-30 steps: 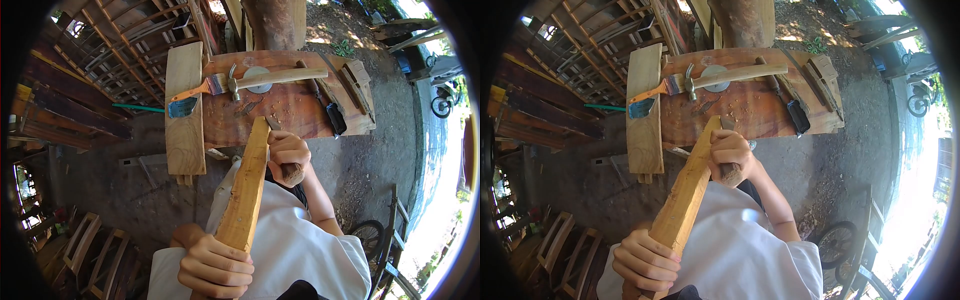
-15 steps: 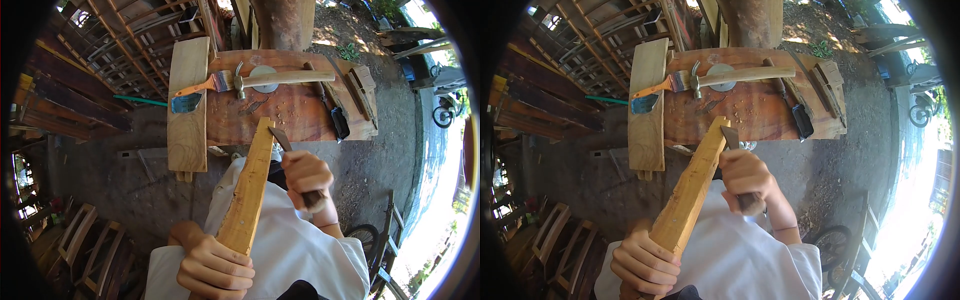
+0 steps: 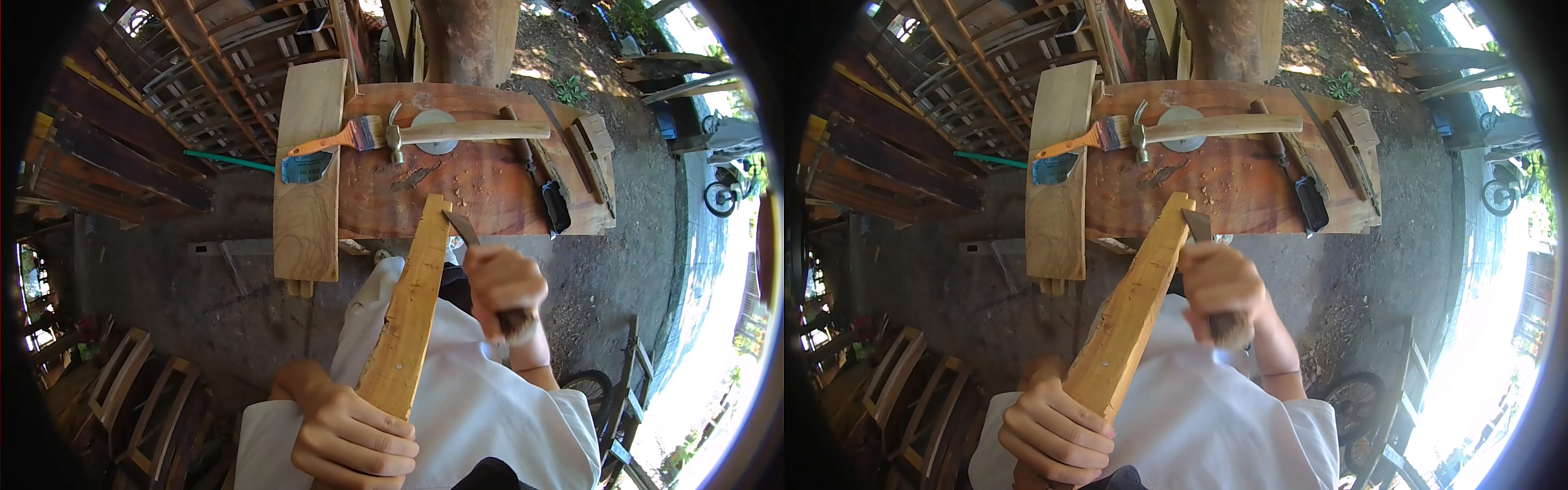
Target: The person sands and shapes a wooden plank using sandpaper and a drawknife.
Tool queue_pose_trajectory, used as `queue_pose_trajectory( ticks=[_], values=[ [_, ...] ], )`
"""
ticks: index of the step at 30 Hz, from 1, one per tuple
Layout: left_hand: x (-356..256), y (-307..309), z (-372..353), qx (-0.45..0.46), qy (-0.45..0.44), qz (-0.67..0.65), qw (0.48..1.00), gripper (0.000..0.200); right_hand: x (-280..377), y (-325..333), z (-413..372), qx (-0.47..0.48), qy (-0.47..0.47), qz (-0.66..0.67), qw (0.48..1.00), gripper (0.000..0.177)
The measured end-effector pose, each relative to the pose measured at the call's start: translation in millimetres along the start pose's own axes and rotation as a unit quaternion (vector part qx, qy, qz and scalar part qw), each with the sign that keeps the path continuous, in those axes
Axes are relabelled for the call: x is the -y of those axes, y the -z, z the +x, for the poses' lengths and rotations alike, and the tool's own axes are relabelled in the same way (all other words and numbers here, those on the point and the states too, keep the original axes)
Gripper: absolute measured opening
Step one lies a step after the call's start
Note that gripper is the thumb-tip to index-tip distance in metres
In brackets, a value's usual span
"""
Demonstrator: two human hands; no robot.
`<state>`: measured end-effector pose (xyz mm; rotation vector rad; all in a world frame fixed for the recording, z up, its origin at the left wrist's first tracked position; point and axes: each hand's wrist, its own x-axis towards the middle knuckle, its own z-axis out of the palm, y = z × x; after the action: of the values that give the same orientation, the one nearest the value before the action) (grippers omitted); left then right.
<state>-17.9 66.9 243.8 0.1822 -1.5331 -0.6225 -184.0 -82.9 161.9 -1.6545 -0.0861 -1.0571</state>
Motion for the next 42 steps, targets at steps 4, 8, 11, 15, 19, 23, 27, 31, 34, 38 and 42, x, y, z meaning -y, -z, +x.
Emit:
queue_pose_trajectory(
  ticks=[4, 8, 11, 15, 19, 23, 27, 31, 34, 38, 42],
  values=[
    [-1, -2, -3, -0.004, 0.002, -0.007, 1.000, 0.014, -13, -10, -9, -0.005, 0.015, -0.063, 0.998, 0.028],
    [0, -2, -3, 0.007, -0.003, -0.009, 1.000, 0.013, -34, 2, -11, 0.030, 0.009, -0.074, 0.997, 0.024],
    [-3, -1, -5, 0.000, 0.003, -0.001, 1.000, 0.014, 8, -1, -9, 0.003, -0.024, 0.036, 0.999, 0.022],
    [-3, -2, -2, 0.018, 0.004, -0.012, 1.000, 0.014, -32, -1, -15, -0.035, 0.006, -0.092, 0.995, 0.022],
    [-6, 5, -3, 0.020, 0.008, -0.014, 1.000, 0.014, -10, 0, -10, -0.033, -0.012, -0.043, 0.998, 0.022],
    [-4, 0, -3, 0.010, 0.000, -0.008, 1.000, 0.014, -25, 1, -14, -0.061, -0.012, -0.022, 0.998, 0.025],
    [-3, 3, -1, 0.006, 0.008, -0.018, 1.000, 0.016, -20, 7, -10, -0.018, -0.021, -0.111, 0.993, 0.025],
    [-2, 1, -3, -0.001, 0.005, -0.018, 1.000, 0.016, 1, 5, -10, -0.037, -0.027, 0.036, 0.998, 0.019],
    [-4, 2, -3, 0.010, 0.016, -0.024, 1.000, 0.016, -49, 6, -22, -0.064, -0.018, -0.081, 0.994, 0.023],
    [-6, 1, -4, -0.006, 0.018, -0.004, 1.000, 0.015, -1, -4, -13, -0.098, 0.004, 0.006, 0.995, 0.020],
    [-3, 0, -4, -0.007, 0.005, -0.011, 1.000, 0.016, -31, -1, -23, -0.074, 0.008, -0.132, 0.988, 0.024]
  ],
)
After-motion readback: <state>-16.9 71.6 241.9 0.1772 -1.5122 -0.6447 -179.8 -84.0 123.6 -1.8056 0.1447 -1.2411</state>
